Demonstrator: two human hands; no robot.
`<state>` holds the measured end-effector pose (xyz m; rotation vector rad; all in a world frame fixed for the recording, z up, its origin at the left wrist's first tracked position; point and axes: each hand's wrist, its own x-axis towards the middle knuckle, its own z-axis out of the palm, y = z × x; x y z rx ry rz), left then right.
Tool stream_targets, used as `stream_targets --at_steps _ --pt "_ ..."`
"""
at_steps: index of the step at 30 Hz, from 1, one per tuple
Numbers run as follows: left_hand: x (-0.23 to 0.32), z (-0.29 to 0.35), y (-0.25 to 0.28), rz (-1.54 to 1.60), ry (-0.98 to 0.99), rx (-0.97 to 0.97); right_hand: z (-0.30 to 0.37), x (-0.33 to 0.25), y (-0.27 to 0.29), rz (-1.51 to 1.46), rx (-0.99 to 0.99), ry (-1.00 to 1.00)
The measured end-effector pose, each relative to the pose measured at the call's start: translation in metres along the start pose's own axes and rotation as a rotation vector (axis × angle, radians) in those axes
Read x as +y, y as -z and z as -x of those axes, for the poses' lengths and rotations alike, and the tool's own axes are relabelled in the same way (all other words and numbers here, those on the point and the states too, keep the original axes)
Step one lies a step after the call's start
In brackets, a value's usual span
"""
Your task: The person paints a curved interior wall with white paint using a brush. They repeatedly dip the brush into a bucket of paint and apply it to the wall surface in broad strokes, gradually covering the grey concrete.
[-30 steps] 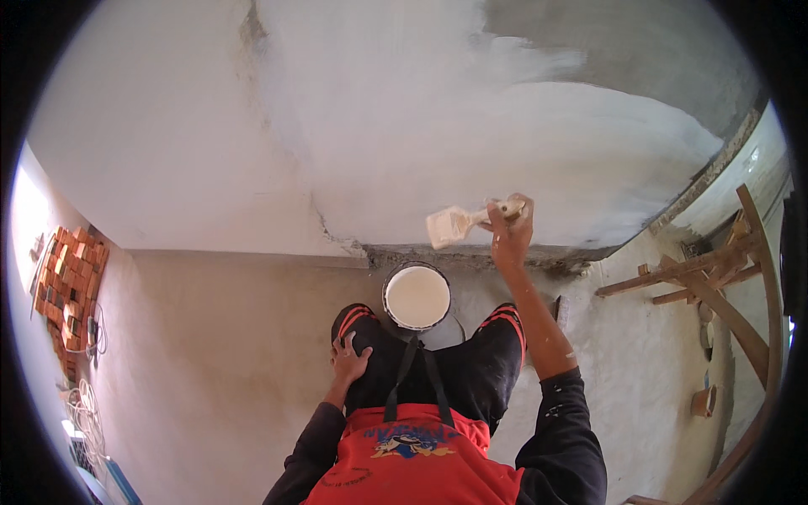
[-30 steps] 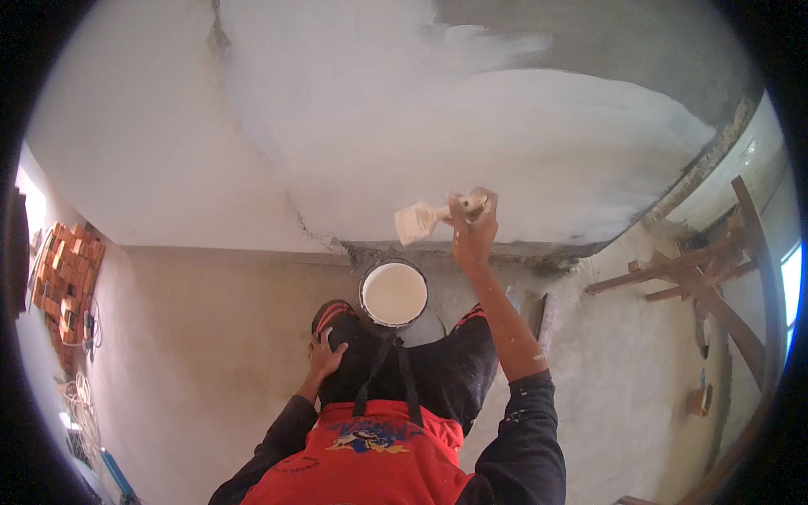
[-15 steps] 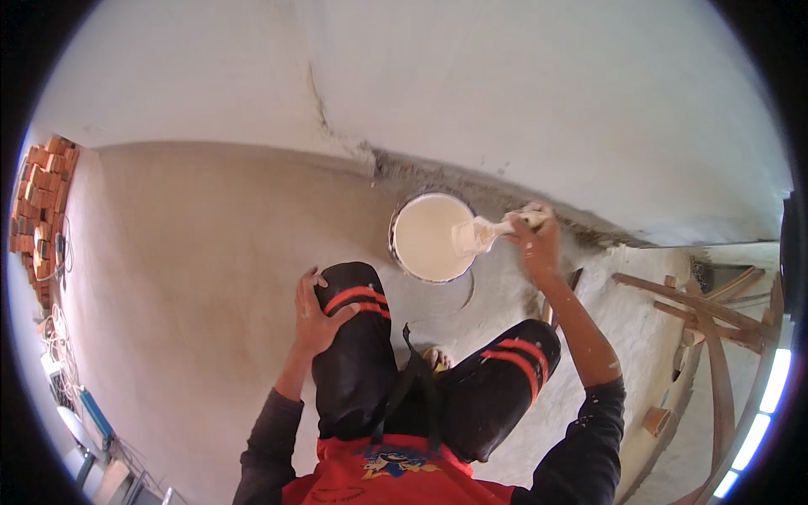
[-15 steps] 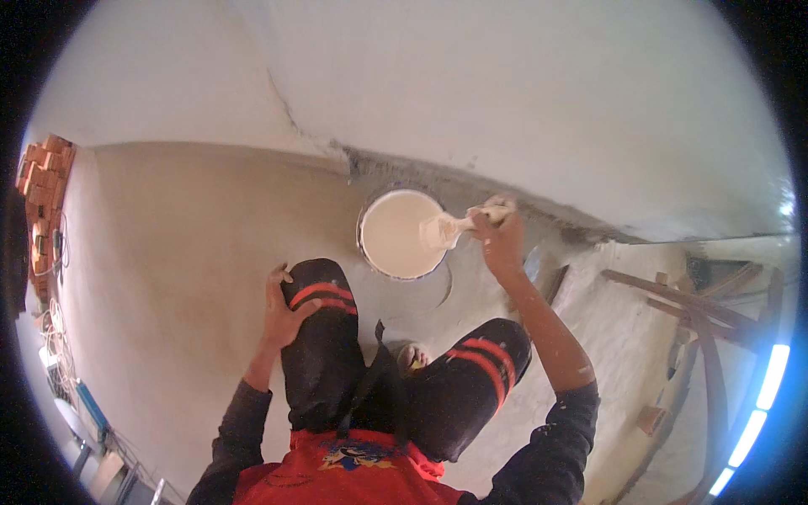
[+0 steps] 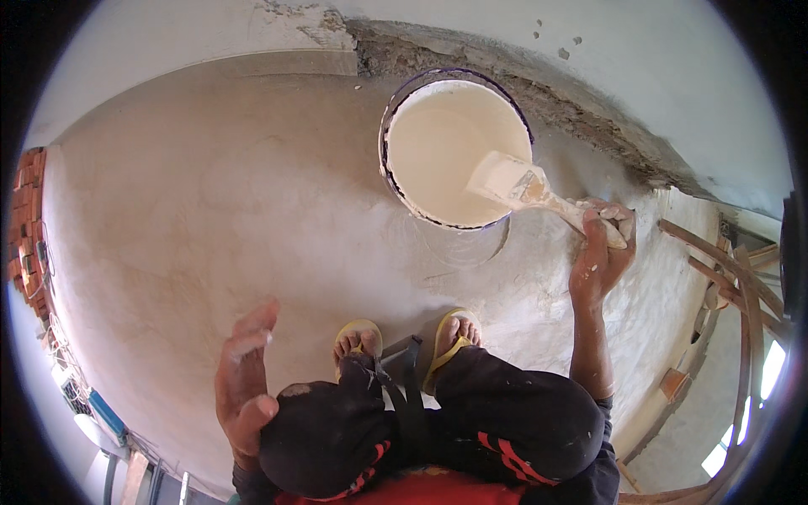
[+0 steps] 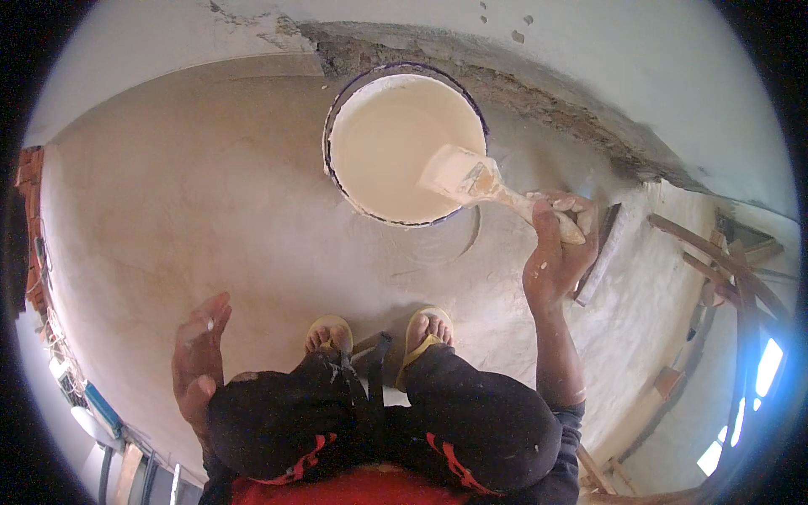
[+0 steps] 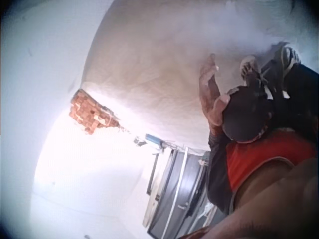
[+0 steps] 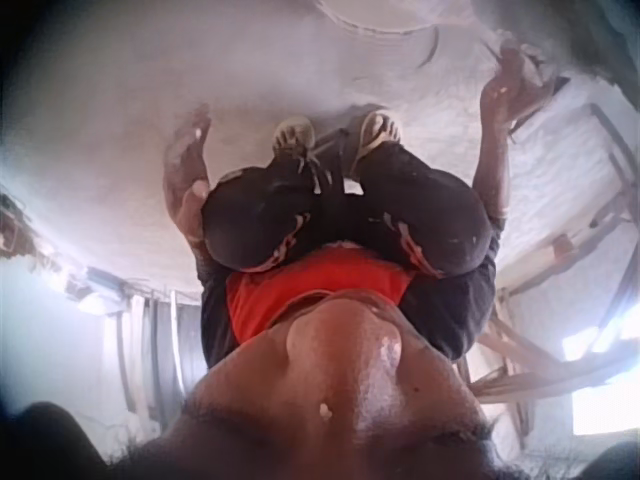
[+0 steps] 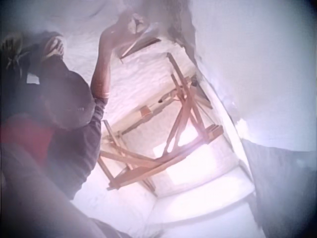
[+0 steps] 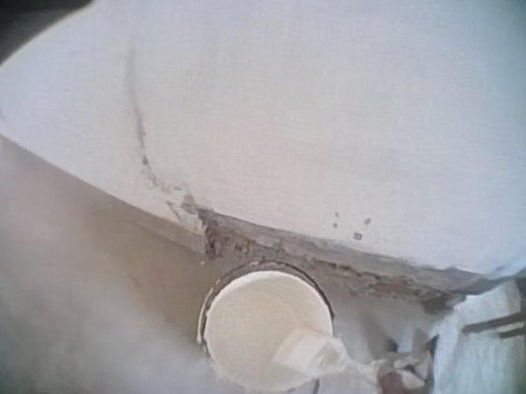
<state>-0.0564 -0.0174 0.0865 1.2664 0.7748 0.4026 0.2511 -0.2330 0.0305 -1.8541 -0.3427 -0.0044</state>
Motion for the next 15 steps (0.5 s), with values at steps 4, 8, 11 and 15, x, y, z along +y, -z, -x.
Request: stream_targets --at_steps 4,8,11,15 --pt "-0.001 0.021 -0.010 0.093 -0.034 0.057 0.010 -0.006 0.023 0.087 0.020 0.091" --pt "0.001 0.036 -0.015 0.093 -0.023 -0.020 0.015 0.001 0.029 0.008 -0.014 0.080" --pt "0.003 0.039 -0.012 0.121 -0.019 -0.096 0.026 -0.008 0.042 -0.092 0.087 -0.070" --pt "0.004 0.043 -0.012 0.134 -0.007 -0.076 0.029 -0.006 0.057 -0.243 0.130 -0.126"
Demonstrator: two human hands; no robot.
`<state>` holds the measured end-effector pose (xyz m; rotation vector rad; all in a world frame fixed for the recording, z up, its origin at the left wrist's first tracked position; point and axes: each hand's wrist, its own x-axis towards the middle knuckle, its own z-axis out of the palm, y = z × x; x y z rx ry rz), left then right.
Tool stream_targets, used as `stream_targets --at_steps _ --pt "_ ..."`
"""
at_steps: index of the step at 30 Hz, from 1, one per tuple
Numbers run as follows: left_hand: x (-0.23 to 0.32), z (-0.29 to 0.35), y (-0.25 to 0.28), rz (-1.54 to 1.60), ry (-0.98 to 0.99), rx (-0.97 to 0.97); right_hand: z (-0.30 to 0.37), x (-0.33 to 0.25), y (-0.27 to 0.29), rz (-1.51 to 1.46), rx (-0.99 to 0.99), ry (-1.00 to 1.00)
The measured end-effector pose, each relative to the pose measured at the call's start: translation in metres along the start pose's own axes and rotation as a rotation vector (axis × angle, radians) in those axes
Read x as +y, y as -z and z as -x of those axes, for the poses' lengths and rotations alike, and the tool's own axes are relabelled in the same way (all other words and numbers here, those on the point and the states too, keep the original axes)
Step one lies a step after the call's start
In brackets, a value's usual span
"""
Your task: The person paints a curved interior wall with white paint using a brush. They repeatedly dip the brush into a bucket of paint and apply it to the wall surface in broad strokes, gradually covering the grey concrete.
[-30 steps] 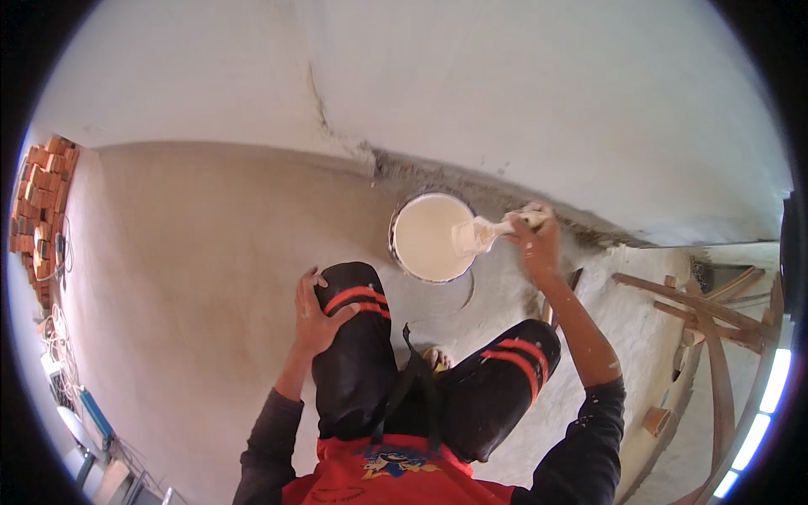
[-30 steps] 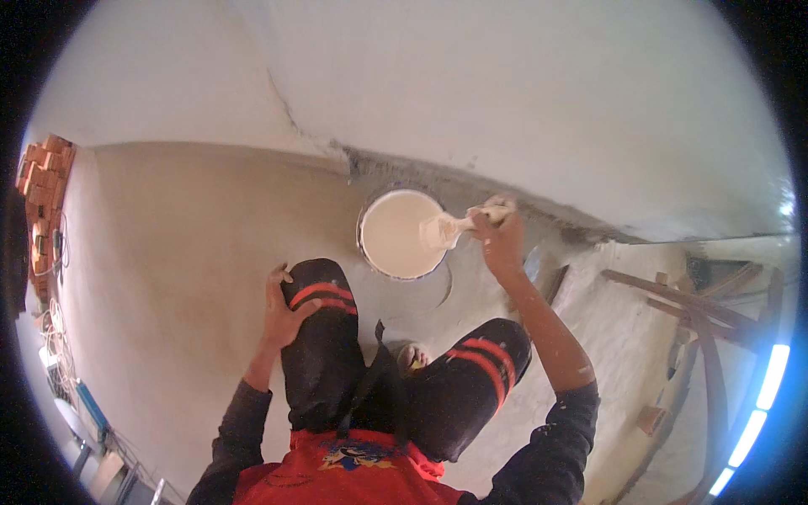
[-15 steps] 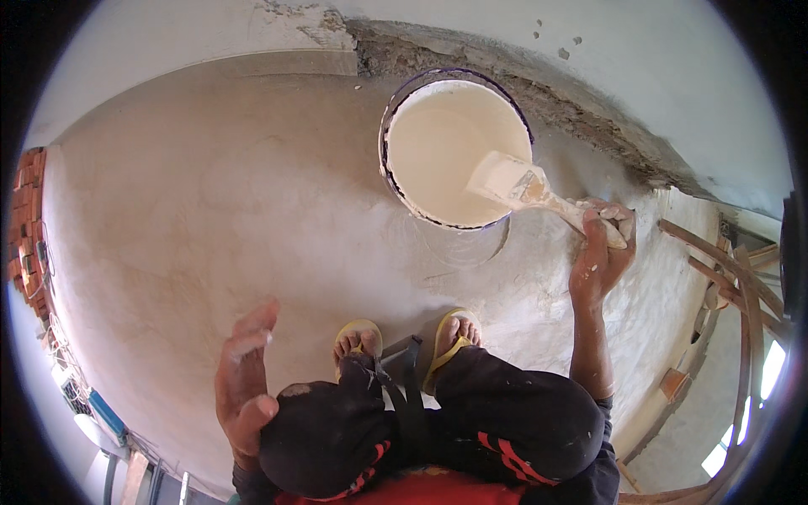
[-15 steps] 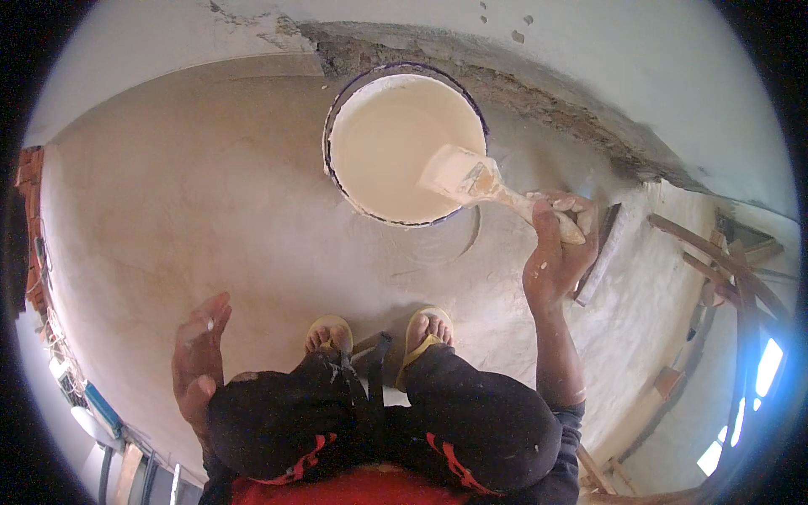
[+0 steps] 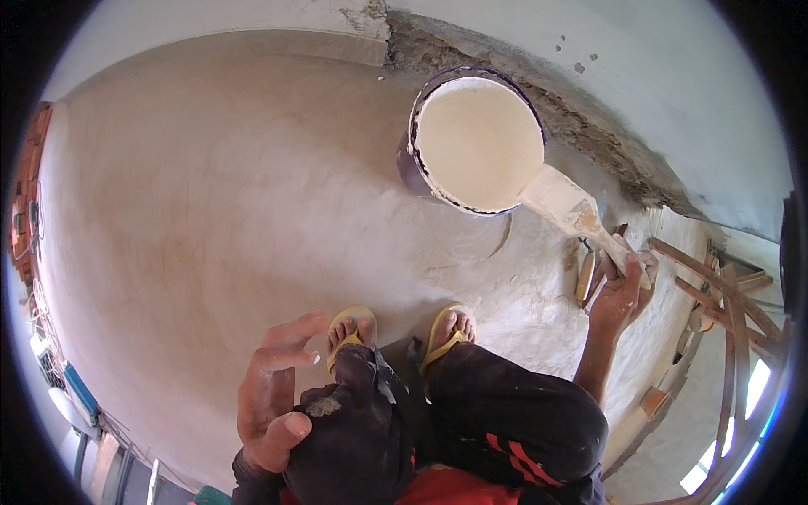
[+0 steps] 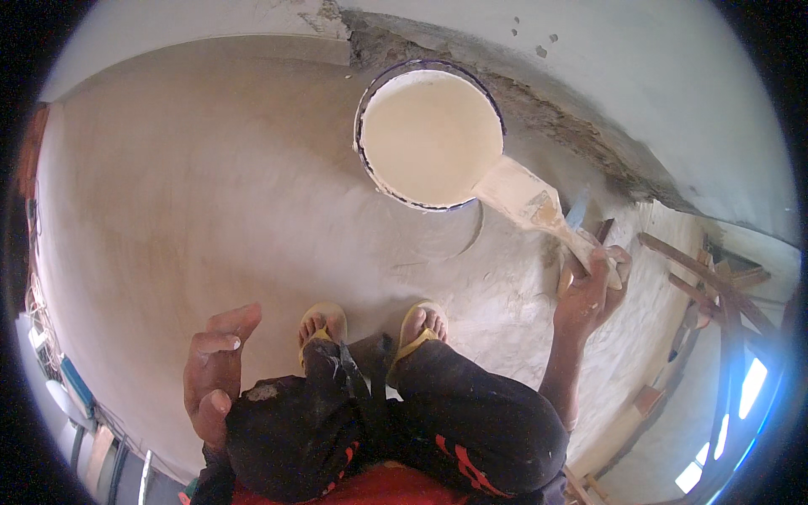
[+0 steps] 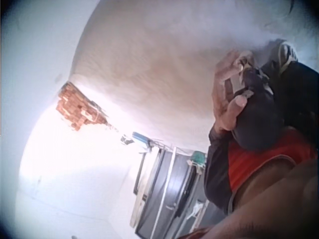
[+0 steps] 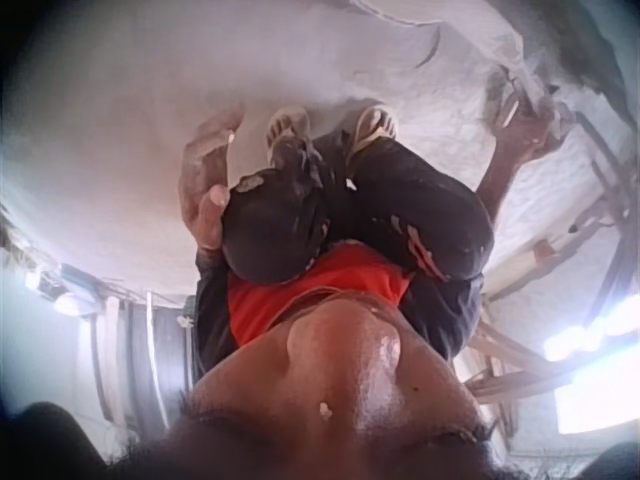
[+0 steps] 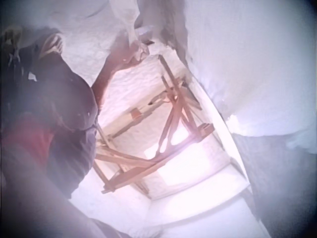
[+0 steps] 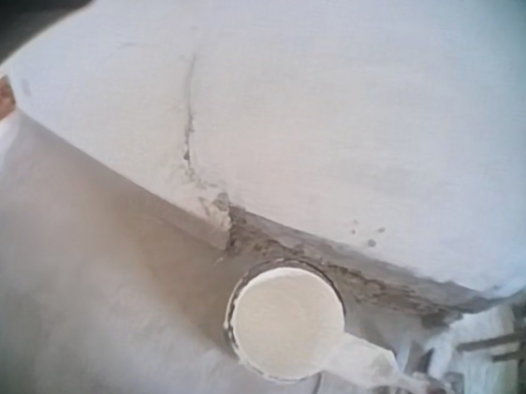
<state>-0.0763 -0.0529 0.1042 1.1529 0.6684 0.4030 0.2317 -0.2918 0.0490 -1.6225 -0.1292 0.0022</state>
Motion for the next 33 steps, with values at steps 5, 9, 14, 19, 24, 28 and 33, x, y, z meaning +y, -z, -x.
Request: stream_targets --at_steps 5,9,14,19,24,28,33 --pt "0.004 -0.008 -0.011 0.035 0.020 -0.039 -0.001 0.027 -0.025 -0.233 0.006 -0.145" --pt "0.000 -0.009 -0.013 0.043 -0.003 -0.034 0.010 0.042 -0.045 -0.191 -0.035 -0.201" --pt "-0.002 -0.006 -0.010 0.027 0.017 0.029 0.013 0.036 -0.003 -0.143 0.031 -0.152" --pt "-0.001 -0.004 -0.011 0.027 0.009 -0.001 0.013 0.016 0.026 -0.100 0.089 -0.137" --pt "0.001 -0.008 -0.012 0.070 0.009 -0.065 0.020 0.008 0.026 -0.154 0.028 -0.005" --pt "0.000 -0.001 -0.008 0.068 0.018 -0.064 0.027 0.015 -0.011 0.621 -0.503 0.759" --pt "0.002 0.002 -0.010 0.097 -0.002 -0.061 0.023 0.021 -0.022 0.904 -0.895 1.086"
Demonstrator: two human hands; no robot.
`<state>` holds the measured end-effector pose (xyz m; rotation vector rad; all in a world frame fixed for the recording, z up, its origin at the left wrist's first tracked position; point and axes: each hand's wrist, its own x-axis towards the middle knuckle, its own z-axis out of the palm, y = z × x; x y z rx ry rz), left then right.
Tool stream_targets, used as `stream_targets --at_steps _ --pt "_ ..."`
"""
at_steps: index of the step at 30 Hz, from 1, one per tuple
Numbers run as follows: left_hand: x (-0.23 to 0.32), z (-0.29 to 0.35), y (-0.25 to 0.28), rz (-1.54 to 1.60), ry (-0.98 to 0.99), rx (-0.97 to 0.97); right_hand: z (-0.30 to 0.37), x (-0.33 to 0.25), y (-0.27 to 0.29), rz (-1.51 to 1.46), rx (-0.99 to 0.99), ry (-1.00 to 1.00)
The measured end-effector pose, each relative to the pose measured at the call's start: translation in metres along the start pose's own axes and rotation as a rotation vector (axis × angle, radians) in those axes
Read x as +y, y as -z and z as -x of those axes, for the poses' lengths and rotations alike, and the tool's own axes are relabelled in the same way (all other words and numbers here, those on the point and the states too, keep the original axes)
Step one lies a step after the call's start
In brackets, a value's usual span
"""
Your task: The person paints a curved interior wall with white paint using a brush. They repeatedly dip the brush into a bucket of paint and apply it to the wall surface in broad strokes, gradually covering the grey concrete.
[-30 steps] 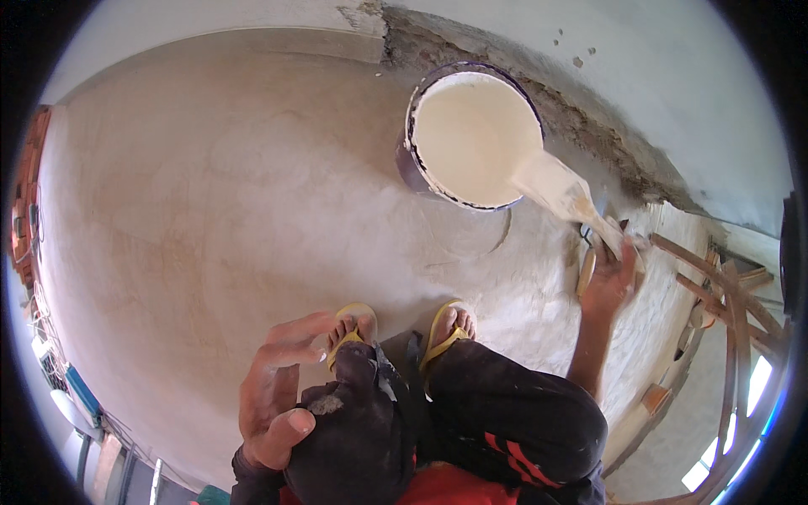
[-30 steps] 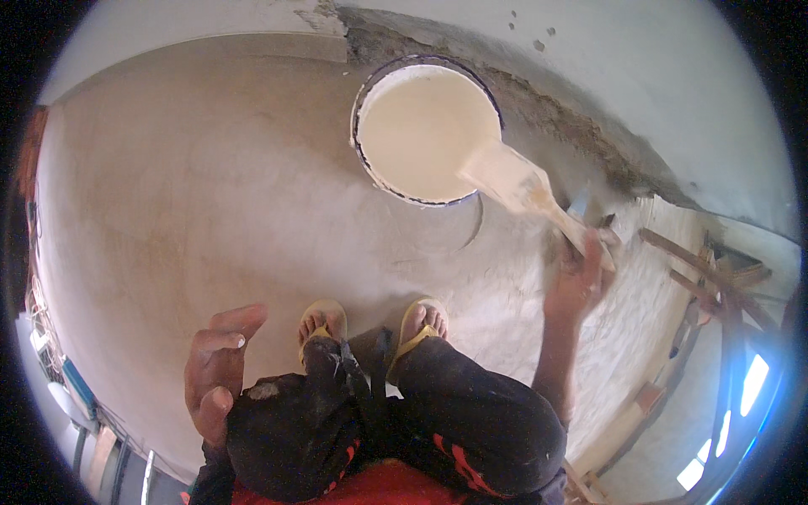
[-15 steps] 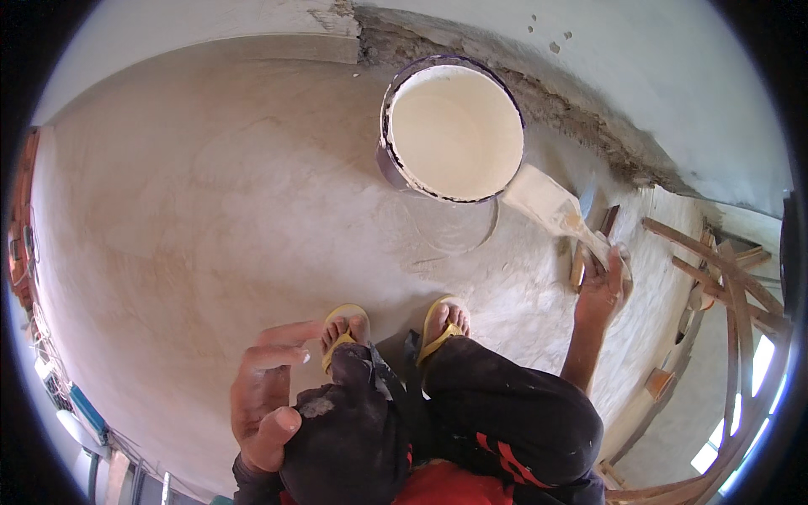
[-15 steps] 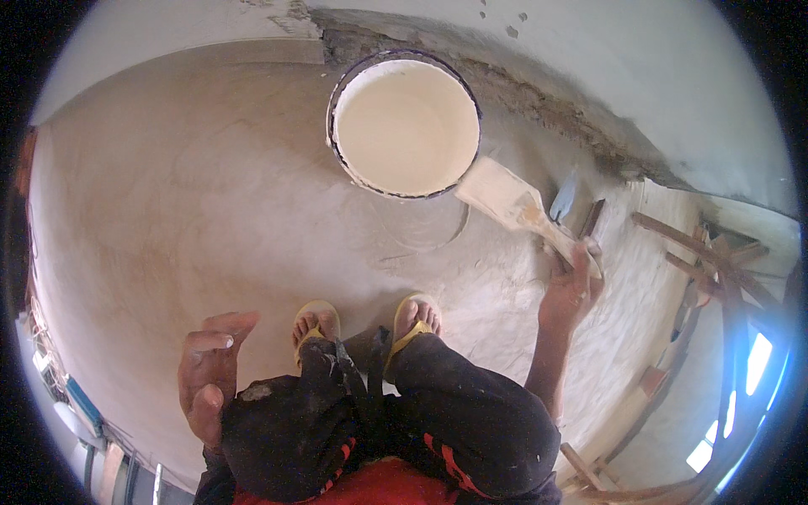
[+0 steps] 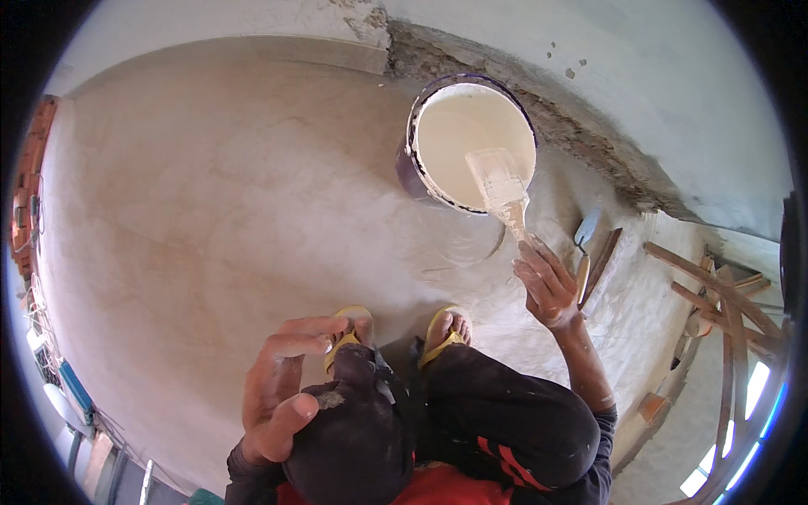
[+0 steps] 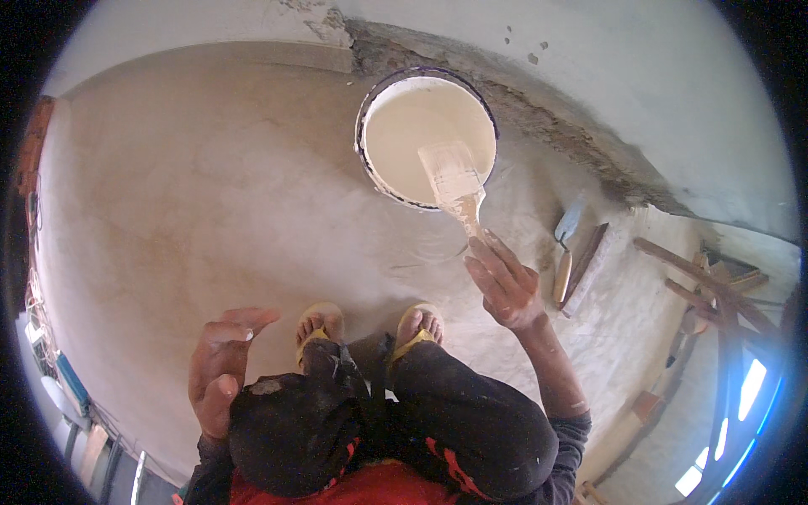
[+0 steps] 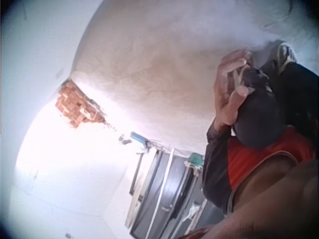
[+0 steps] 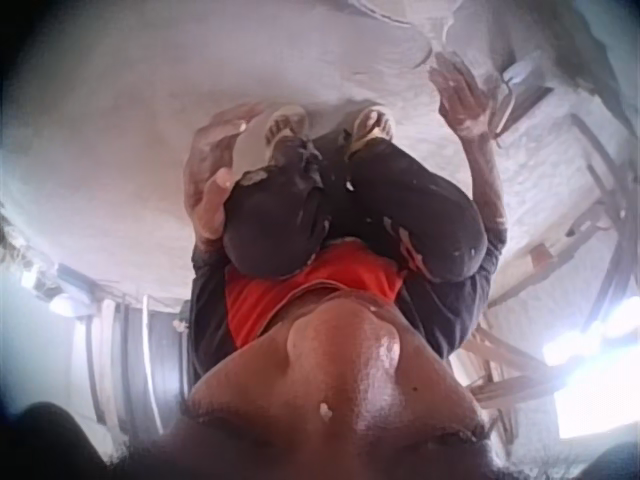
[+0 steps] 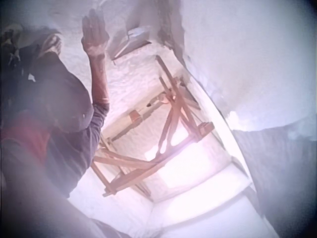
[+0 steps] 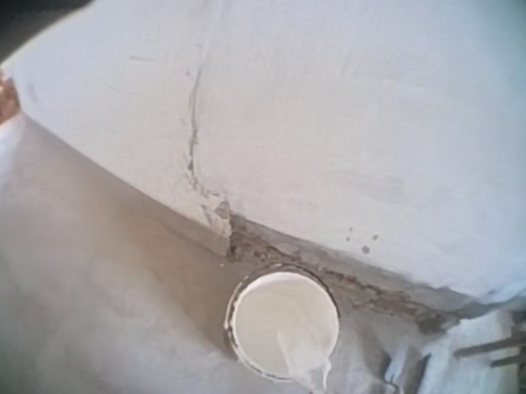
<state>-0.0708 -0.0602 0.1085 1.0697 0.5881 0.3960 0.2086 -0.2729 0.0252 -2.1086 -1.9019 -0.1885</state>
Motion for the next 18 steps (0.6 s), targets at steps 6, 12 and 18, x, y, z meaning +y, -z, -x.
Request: stream_targets --at_steps 6,12,18 --pt "-0.005 0.001 0.003 -0.009 -0.028 -0.019 0.031 0.011 0.030 0.019 -0.054 0.047" --pt "0.000 0.001 -0.006 -0.033 0.005 0.013 0.062 0.007 0.050 0.047 0.083 -0.048" --pt "-0.003 0.000 -0.006 -0.077 -0.013 -0.020 0.008 0.010 0.025 -0.013 0.064 0.045"
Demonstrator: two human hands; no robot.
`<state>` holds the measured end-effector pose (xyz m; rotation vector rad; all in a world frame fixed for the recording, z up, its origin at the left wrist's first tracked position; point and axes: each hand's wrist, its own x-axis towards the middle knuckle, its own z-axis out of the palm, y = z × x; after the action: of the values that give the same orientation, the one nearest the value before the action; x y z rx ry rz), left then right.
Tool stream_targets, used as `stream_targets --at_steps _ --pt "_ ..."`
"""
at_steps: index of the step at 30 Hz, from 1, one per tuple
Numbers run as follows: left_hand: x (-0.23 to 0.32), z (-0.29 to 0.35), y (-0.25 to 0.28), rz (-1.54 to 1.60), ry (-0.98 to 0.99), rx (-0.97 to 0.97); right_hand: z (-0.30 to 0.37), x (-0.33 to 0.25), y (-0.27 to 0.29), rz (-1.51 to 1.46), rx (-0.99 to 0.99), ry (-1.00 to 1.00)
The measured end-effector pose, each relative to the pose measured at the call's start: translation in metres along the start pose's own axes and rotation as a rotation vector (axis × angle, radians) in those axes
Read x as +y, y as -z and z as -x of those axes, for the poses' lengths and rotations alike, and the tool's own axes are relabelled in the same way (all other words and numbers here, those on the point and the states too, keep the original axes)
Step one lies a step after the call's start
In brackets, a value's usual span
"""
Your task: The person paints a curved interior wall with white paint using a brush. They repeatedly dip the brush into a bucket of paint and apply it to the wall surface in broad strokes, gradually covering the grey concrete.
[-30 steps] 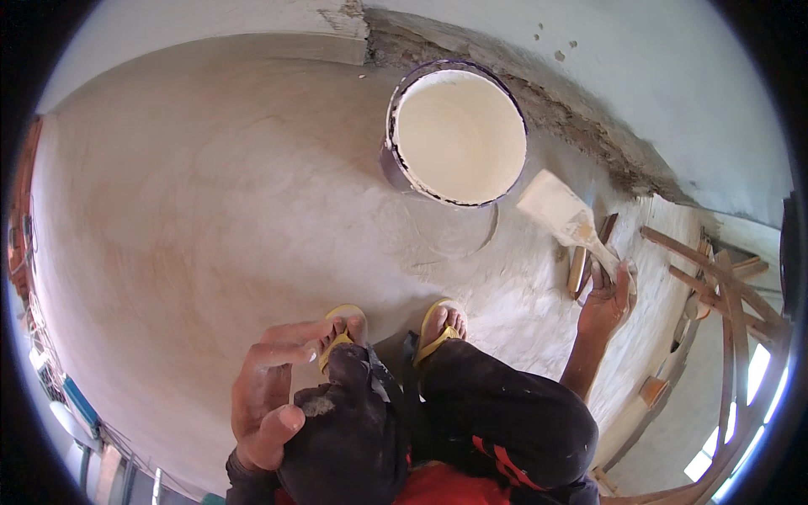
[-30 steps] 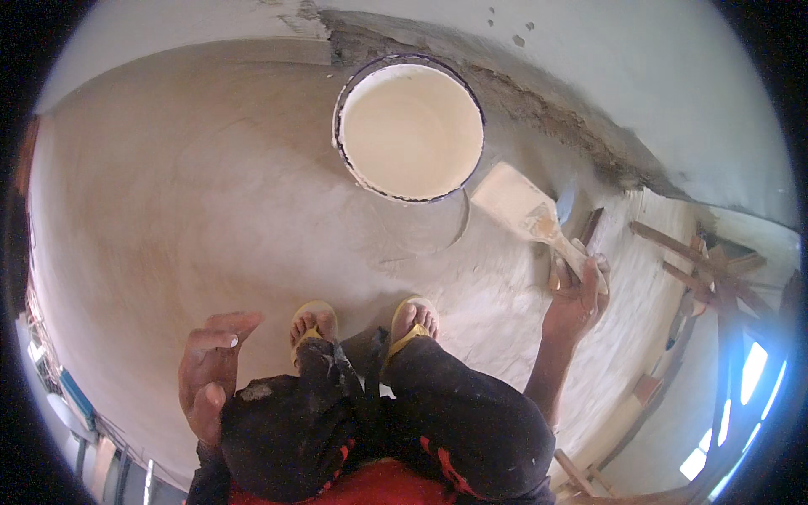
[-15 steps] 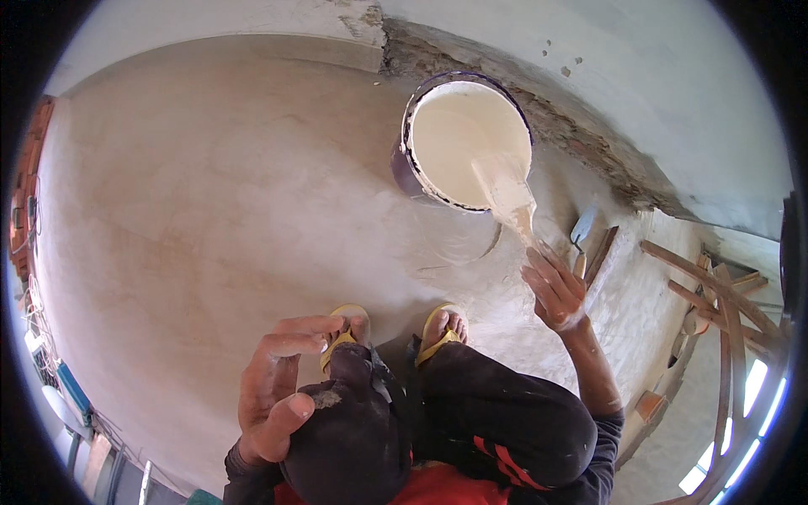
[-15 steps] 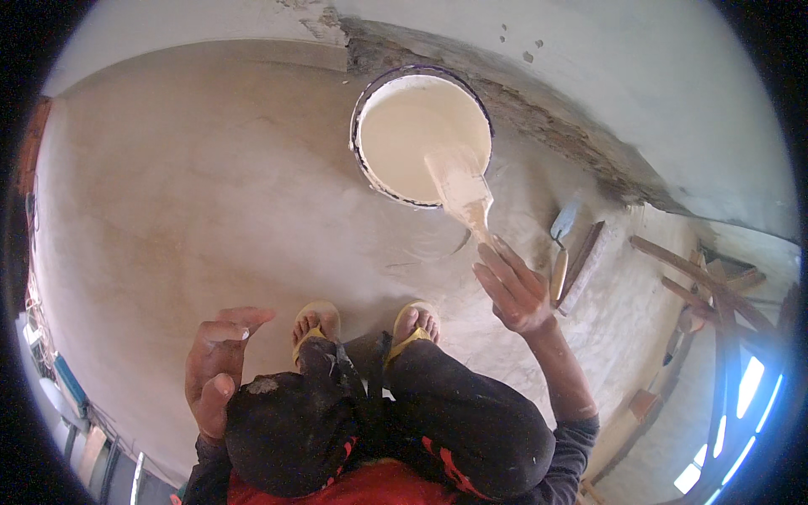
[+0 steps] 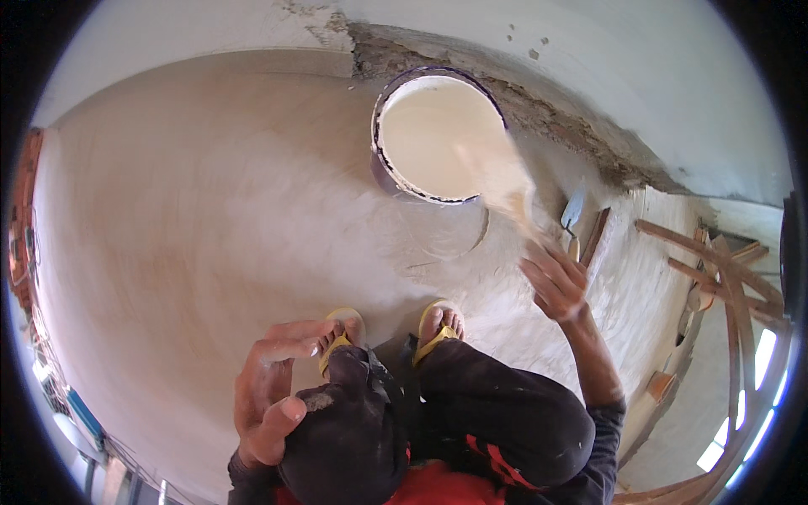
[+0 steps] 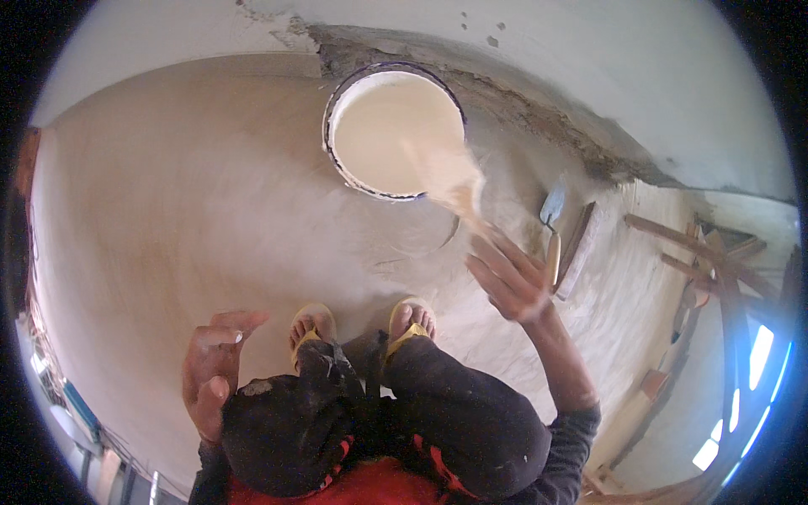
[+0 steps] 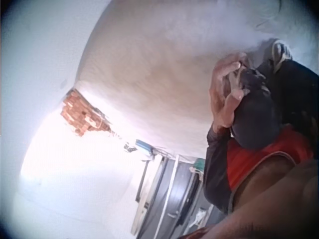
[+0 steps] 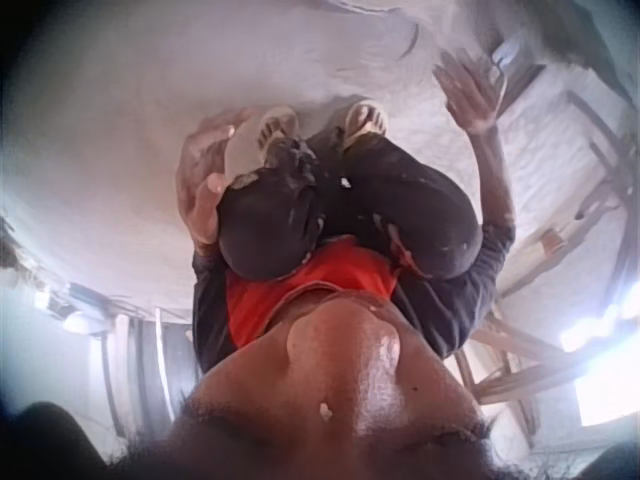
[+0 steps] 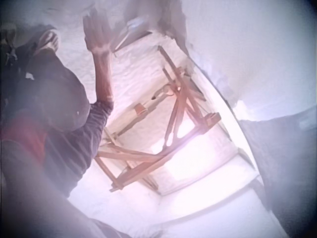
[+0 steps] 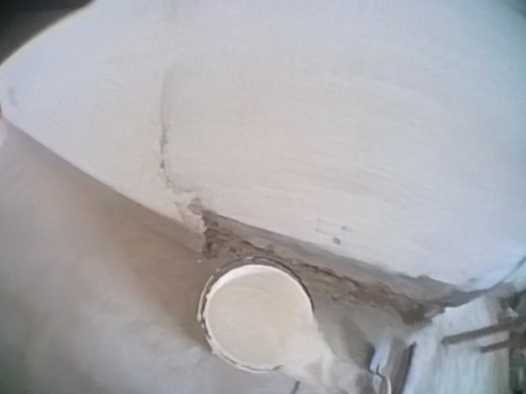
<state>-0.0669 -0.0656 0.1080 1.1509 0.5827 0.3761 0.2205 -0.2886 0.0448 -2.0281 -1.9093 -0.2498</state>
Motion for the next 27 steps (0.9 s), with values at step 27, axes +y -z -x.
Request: stream_targets --at_steps 27 --pt "0.007 0.013 -0.005 0.020 0.029 0.101 0.011 -0.021 -0.060 -1.438 0.925 -1.254"
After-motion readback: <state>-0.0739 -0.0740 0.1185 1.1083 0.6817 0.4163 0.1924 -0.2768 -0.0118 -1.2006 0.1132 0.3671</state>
